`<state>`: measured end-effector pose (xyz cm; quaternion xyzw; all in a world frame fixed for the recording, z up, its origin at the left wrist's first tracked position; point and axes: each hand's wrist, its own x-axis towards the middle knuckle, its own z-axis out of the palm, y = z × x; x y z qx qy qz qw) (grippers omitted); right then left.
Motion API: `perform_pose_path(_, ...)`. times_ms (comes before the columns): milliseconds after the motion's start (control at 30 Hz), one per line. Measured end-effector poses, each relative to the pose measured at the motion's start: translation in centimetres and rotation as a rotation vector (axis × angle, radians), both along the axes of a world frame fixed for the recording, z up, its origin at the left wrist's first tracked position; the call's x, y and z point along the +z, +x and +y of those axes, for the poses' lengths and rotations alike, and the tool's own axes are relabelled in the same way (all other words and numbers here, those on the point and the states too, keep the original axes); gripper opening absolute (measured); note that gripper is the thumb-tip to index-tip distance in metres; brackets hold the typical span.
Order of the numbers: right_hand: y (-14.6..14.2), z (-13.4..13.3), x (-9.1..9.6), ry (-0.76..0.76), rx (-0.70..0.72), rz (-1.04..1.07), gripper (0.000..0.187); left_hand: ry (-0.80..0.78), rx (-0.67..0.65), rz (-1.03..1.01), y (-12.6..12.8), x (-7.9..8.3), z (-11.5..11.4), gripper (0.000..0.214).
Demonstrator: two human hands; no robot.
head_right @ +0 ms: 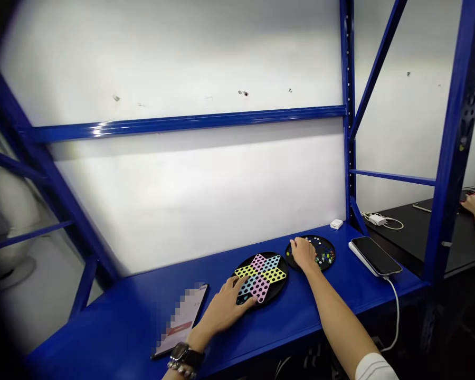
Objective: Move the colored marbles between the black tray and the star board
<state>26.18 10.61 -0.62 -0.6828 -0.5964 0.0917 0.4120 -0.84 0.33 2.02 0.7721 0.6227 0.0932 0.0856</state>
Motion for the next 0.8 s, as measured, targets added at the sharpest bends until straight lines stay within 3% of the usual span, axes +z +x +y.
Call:
perform_pose_path(100, 1.3, -0.1, -0.3, -0.055, -0.012, -0.164, 0.028, -0.005, -0.028, -0.051, -0.4, -0.7, 0.0, 0.072)
perform_pose_path(233, 1.0, -0.5, 0.1, -0.064, -0.075, -0.351, 0.025, -0.031, -0.138, -0.109, -1.0, -0.3, 1.3, 0.067)
perform_pose_path(300, -0.2, -1.0, 0.4, -0.026, 0.021, -0.366, 0.032, -0.053, -0.206, -0.142, -1.5, 0.1, 2.5, 0.063)
perform_pose_path(400, -2.7, -2.3, 0.6, 0.01, 0.319, -0.378, 0.039, -0.038, -0.236, -0.207, -2.0, 0.4, 4.0, 0.05)
perform_pose_path(500, -4.9, -3.5, 0.7, -0.053, 0.461, -0.414, 0.04, 0.117, -0.177, -0.268, -2.1, 0.9, 4.3, 0.041)
perform_pose_path(600, -5.9, -4.4, 0.9, -0.08, 0.406, -0.455, 0.041, 0.255, -0.015, -0.196, -2.1, 1.7, 3.2, 0.034)
perform_pose_path(700, -6.0, -4.8, 1.2, -0.077, 0.34, -0.481, 0.043, 0.227, 0.134, -0.027, -2.2, 2.2, 1.4, 0.026)
perform_pose_path(800, -5.9, -5.1, 1.2, -0.12, 0.296, -0.473, 0.039, 0.174, 0.2, 0.06, -2.0, 1.9, -0.1, 0.023)
